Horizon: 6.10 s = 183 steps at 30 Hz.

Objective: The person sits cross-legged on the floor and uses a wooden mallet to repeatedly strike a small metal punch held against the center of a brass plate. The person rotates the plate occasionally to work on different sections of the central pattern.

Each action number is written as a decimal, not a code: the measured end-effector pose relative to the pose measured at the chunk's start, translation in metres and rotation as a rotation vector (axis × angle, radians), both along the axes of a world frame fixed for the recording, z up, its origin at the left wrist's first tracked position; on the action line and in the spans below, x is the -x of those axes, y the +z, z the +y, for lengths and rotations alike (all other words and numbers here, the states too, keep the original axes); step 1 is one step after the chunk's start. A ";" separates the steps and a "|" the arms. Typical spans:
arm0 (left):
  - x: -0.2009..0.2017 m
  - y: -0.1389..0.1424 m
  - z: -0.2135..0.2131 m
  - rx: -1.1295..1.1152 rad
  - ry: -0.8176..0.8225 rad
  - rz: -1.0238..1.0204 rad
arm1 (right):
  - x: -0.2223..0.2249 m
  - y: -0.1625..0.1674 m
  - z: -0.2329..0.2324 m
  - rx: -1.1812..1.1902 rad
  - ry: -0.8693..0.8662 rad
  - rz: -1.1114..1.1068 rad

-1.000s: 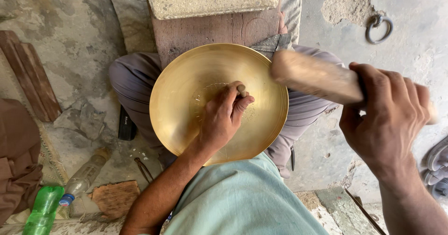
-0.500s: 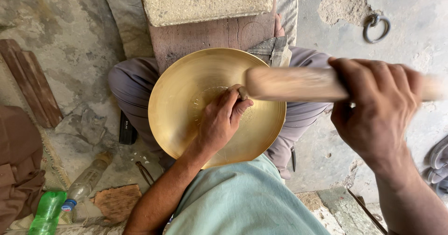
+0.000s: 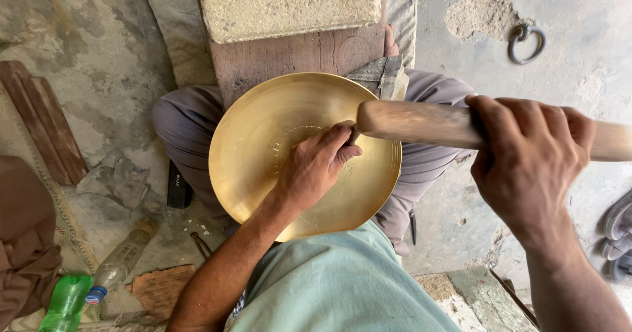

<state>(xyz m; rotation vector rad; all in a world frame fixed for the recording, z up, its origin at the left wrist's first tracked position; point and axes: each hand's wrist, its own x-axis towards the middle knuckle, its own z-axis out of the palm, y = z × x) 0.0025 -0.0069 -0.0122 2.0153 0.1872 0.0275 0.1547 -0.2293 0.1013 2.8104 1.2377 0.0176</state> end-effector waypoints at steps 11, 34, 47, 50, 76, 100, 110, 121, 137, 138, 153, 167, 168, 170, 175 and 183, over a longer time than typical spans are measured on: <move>-0.006 0.009 0.004 0.029 -0.077 -0.031 | 0.012 -0.004 -0.003 -0.379 -0.298 0.331; 0.015 -0.004 -0.006 0.041 0.086 -0.075 | 0.011 0.002 -0.003 -0.439 -0.205 0.363; 0.005 -0.003 -0.001 0.042 -0.012 -0.034 | 0.002 0.001 0.002 0.134 0.020 -0.031; 0.002 -0.003 0.000 0.020 -0.055 -0.030 | 0.003 -0.003 -0.003 -0.192 -0.195 0.240; 0.015 0.051 0.053 0.167 0.220 -0.095 | 0.060 -0.050 -0.030 -0.440 -0.566 0.304; 0.174 0.068 0.052 -0.050 0.551 0.371 | 0.092 -0.053 0.014 -0.565 -0.865 0.339; 0.113 0.082 0.058 -0.083 0.551 -0.029 | 0.088 -0.065 0.010 -0.574 -0.819 0.355; 0.016 0.015 0.002 0.395 0.565 -0.104 | 0.070 -0.074 -0.017 -0.523 -0.943 0.699; 0.020 0.014 -0.002 0.258 0.587 -0.134 | 0.020 0.052 0.092 -0.357 0.205 0.055; 0.020 0.012 -0.002 0.185 0.597 -0.101 | 0.020 0.052 0.103 -0.318 0.233 0.029; 0.024 -0.004 0.006 0.004 0.474 -0.028 | -0.002 0.056 0.119 -0.033 0.477 -0.175; 0.010 -0.005 0.018 0.104 0.386 -0.163 | -0.011 0.060 0.104 0.256 0.391 -0.280; 0.009 -0.004 0.019 0.058 0.374 -0.162 | -0.011 0.060 0.102 0.183 0.418 -0.320; 0.008 -0.001 0.020 0.095 0.357 -0.121 | -0.012 0.058 0.099 0.036 0.358 -0.206; 0.005 0.003 0.022 0.006 0.286 -0.199 | -0.014 0.053 0.090 0.146 0.433 -0.359; 0.006 0.011 0.022 0.042 0.300 -0.113 | -0.008 0.051 0.075 0.085 0.338 -0.311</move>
